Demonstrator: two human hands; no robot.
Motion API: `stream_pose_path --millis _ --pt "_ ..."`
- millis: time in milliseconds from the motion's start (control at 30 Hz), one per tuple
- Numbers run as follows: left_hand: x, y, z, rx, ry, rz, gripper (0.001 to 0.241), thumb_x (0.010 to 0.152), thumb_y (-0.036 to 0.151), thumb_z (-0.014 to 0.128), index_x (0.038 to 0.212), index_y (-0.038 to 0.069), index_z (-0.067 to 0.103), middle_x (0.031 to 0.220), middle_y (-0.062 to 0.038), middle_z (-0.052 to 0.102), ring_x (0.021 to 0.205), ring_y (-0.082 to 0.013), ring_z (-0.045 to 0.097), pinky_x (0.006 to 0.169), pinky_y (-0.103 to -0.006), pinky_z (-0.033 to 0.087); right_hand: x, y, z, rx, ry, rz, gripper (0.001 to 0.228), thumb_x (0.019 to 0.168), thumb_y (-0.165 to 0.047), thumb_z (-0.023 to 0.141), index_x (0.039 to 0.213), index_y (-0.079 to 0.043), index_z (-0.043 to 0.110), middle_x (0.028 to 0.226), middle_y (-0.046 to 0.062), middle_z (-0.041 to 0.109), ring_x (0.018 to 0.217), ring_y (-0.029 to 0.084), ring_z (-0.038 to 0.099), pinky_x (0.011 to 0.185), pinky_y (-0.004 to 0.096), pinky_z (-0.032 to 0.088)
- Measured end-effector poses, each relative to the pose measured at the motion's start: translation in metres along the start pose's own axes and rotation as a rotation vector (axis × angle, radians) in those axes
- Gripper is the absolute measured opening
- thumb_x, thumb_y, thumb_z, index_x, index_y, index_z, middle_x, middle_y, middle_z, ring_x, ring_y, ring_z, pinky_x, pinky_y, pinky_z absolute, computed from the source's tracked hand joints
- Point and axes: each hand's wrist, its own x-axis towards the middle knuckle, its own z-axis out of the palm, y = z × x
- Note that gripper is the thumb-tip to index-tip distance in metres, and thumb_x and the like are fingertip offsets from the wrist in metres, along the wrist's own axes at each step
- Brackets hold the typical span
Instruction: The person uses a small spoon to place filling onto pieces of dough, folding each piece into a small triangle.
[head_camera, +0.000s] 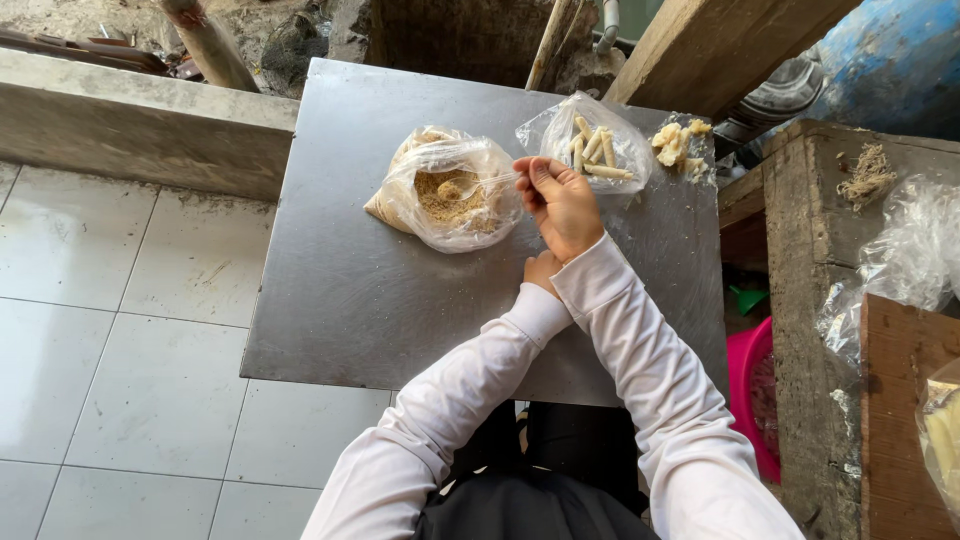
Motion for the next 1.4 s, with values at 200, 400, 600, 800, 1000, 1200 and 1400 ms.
stream_pose_path --millis 200,400,600,800,1000,1200,1400 --pt "-0.004 0.000 -0.031 -0.060 0.132 -0.030 0.064 0.075 0.019 0.079 0.129 0.006 0.048 0.096 -0.018 0.072 0.088 -0.0399 0.071 0.072 -0.0506 0.055 -0.027 -0.043 -0.044 0.119 0.021 -0.093 0.024 0.106 -0.019 0.062 0.111 0.004 0.069 0.091 0.007 0.067 0.077 0.011 0.058 0.070 0.023 0.051" --pt "-0.013 0.019 -0.067 -0.109 0.008 -0.066 0.078 0.070 0.021 0.090 0.131 0.006 0.045 0.092 -0.020 0.074 0.092 -0.0411 0.070 0.074 -0.0489 0.054 -0.091 -0.069 -0.127 0.029 0.165 -0.201 0.022 0.109 -0.018 0.059 0.113 0.002 0.067 0.096 0.006 0.065 0.081 0.011 0.058 0.073 0.023 0.049" --pt "-0.019 0.033 -0.065 -0.097 0.056 -0.072 0.070 0.075 0.021 0.086 0.131 0.007 0.047 0.087 -0.016 0.075 0.089 -0.0387 0.072 0.073 -0.0480 0.054 -0.133 -0.044 -0.183 -0.121 0.252 -0.163 0.022 0.110 -0.019 0.058 0.111 0.001 0.068 0.096 0.004 0.066 0.081 0.009 0.057 0.073 0.021 0.047" --pt "-0.039 0.046 -0.054 -0.077 0.184 -0.077 0.066 0.078 0.015 0.083 0.133 0.005 0.047 0.087 -0.017 0.074 0.085 -0.0385 0.073 0.071 -0.0473 0.055 -0.140 -0.017 -0.197 -0.240 0.276 -0.148 0.024 0.109 -0.022 0.059 0.113 -0.001 0.070 0.093 0.002 0.068 0.080 0.007 0.057 0.074 0.020 0.047" --pt "-0.043 0.049 -0.043 -0.167 0.240 -0.093 0.060 0.082 0.008 0.074 0.135 0.004 0.047 0.084 -0.012 0.076 0.083 -0.0362 0.073 0.071 -0.0469 0.055 -0.145 -0.018 -0.197 -0.455 0.236 -0.266 0.024 0.109 -0.022 0.061 0.110 -0.002 0.072 0.093 0.002 0.070 0.083 0.007 0.060 0.076 0.021 0.049" --pt "-0.043 0.050 -0.034 -0.158 0.294 -0.068 0.053 0.083 0.007 0.066 0.133 0.003 0.048 0.084 -0.012 0.077 0.084 -0.0365 0.073 0.072 -0.0479 0.054 -0.168 -0.035 -0.203 -0.669 0.185 -0.406 0.021 0.107 -0.022 0.062 0.109 -0.004 0.072 0.097 0.001 0.072 0.090 0.007 0.064 0.083 0.022 0.052" --pt "-0.045 0.046 -0.029 -0.192 0.285 -0.068 0.051 0.085 0.005 0.061 0.134 0.002 0.048 0.090 -0.013 0.076 0.086 -0.0361 0.074 0.074 -0.0477 0.055 -0.171 -0.059 -0.180 -0.657 0.168 -0.498 0.022 0.108 -0.023 0.063 0.111 -0.003 0.072 0.098 0.002 0.072 0.089 0.008 0.065 0.084 0.022 0.053"
